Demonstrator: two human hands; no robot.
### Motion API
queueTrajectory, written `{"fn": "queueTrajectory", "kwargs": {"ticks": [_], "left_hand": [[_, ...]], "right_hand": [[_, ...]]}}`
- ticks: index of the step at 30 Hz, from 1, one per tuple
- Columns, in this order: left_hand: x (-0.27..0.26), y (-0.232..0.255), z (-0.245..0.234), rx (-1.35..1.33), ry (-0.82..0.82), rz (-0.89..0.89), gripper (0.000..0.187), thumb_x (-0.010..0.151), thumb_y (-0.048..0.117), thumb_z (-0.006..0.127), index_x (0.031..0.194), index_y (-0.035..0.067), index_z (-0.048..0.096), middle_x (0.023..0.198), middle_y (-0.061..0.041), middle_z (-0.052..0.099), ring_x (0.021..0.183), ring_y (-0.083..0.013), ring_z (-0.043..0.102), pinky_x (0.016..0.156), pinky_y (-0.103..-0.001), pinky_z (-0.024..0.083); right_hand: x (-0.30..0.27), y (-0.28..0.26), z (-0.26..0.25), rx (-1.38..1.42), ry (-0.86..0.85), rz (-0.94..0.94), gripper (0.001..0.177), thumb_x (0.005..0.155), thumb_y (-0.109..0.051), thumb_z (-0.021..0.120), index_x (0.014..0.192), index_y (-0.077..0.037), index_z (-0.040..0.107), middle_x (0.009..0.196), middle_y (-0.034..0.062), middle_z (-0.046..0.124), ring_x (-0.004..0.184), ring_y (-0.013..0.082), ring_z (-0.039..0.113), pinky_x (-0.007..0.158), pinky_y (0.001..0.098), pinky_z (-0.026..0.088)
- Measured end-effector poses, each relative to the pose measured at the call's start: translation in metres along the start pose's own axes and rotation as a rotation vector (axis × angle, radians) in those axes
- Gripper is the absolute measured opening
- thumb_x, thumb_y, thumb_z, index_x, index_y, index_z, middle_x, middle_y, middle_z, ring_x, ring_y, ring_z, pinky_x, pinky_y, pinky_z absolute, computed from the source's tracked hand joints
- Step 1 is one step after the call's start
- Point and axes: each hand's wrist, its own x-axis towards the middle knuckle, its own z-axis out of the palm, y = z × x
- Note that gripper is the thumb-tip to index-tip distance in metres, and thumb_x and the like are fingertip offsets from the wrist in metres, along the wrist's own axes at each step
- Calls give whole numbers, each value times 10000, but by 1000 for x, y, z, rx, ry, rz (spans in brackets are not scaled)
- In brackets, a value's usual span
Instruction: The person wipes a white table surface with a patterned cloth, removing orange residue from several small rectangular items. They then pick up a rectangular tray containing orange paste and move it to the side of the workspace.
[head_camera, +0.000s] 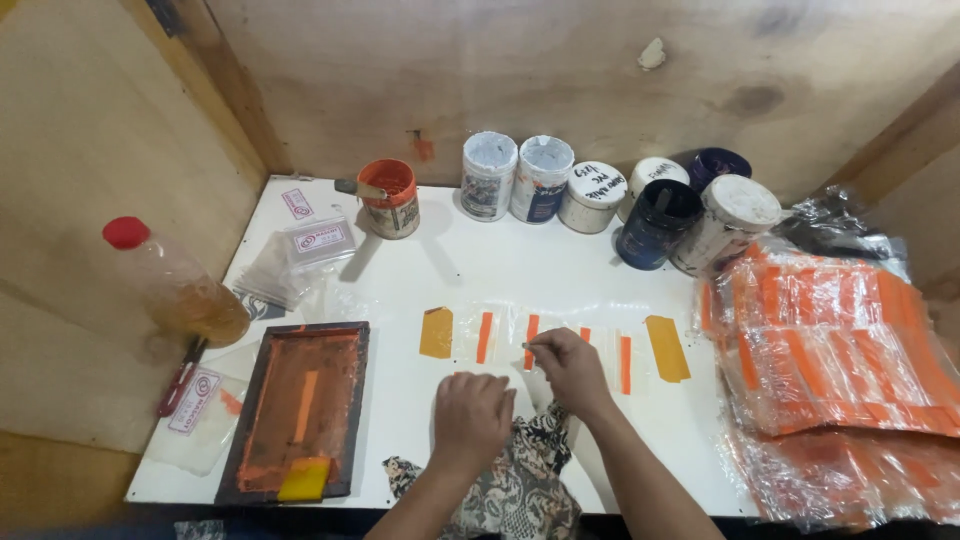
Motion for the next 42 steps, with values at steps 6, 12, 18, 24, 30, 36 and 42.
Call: {"fn": "queueTrajectory", "kwargs": {"ticks": [6,12,18,24,30,36,42], "left_hand": [[25,13,-26,237,-401,-190,859,939,783,284,1618,260,243,1691,-212,69,1562,-428,-82,1220,-625,-46],[27,9,-28,236,-456,-229,926,886,838,215,1620,275,233,1707,-155,63,1570,-410,-108,1211,-653,-100],[26,10,-30,192,-443,-227,891,899,823,297,1623,308,230,1692,-194,68,1527,-549,-109,1218,-659,-70],[30,18,-43,141,-523,-292,842,921,764,369,1626,332,213,1712,-168,-14,1525,-553,-188,1223,-653,-119],[31,22,-53,144,-587,-304,815,920,763,331,1625,370,213,1720,-163,-75,1523,-557,-216,1215,-652,-156],[33,22,-53,180,-613,-275,823,912,778,335,1626,389,207,1714,-199,-81,1512,-590,-209,1206,-672,-142],[30,18,-48,116,-552,-261,779,924,746,377,1595,357,300,1702,-225,-57,1504,-596,-211,1197,-691,-144]], "right_hand": [[25,-33,20,-279,-113,24,200,964,-266,602,1002,-174,776,1089,-22,730,985,198,698,792,368,543],[33,-35,26,-393,-199,-39,257,999,-308,584,1039,-152,785,1032,3,677,890,225,683,733,365,521],[36,-23,31,-412,-285,-37,252,966,-264,570,1022,-185,804,1015,-6,645,896,235,676,756,375,514],[37,-35,33,-564,-356,-28,252,991,-282,550,967,-176,777,1015,-22,633,799,210,649,655,355,499],[44,-37,19,-369,-171,1,223,1000,-267,594,997,-125,765,1039,34,694,889,231,676,762,362,524],[39,-65,14,-348,-351,99,215,977,-239,616,1001,-111,788,1048,33,707,938,220,701,805,347,542],[36,-95,14,-422,-481,233,186,943,-181,645,845,-94,777,770,31,739,642,167,620,619,308,491]]}}
